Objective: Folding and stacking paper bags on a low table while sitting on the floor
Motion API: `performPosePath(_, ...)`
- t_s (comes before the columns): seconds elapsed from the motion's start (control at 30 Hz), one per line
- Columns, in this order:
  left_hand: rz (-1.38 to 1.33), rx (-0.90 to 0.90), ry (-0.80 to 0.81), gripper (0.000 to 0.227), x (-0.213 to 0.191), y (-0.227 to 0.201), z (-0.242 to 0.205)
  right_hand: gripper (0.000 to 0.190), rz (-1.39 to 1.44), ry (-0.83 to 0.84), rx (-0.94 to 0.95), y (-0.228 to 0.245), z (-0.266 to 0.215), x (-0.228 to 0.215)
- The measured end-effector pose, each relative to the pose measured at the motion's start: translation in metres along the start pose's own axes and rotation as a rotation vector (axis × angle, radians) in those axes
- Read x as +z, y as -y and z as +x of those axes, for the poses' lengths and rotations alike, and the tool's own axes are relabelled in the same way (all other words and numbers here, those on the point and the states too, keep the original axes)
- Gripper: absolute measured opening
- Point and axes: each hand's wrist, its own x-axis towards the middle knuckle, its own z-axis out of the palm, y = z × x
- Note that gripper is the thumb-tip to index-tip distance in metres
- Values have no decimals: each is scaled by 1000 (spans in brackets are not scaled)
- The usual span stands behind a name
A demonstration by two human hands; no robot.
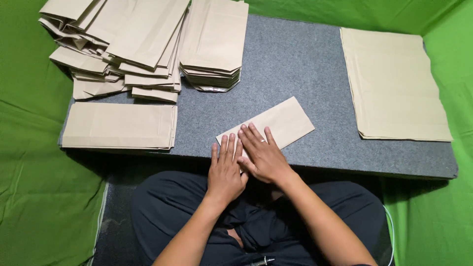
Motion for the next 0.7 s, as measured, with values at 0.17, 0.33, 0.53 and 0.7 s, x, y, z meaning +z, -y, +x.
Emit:
performPosePath(0.17, 13, -11, 41, 96, -8, 2, -1, 89, -13, 143, 112, -18, 8, -25)
performPosePath(0.33, -17, -42, 80, 96, -26, 7, 7, 84, -57, 201, 324, -68, 5, -43)
performPosePath(0.53, -67, -123, 115, 91, -31, 22, 11, 84, -69, 120, 503, -99, -11, -46)
performPosePath(0.7, -124, -96, 43, 79, -21, 29, 7, 72, -134, -193, 317, -57, -2, -34)
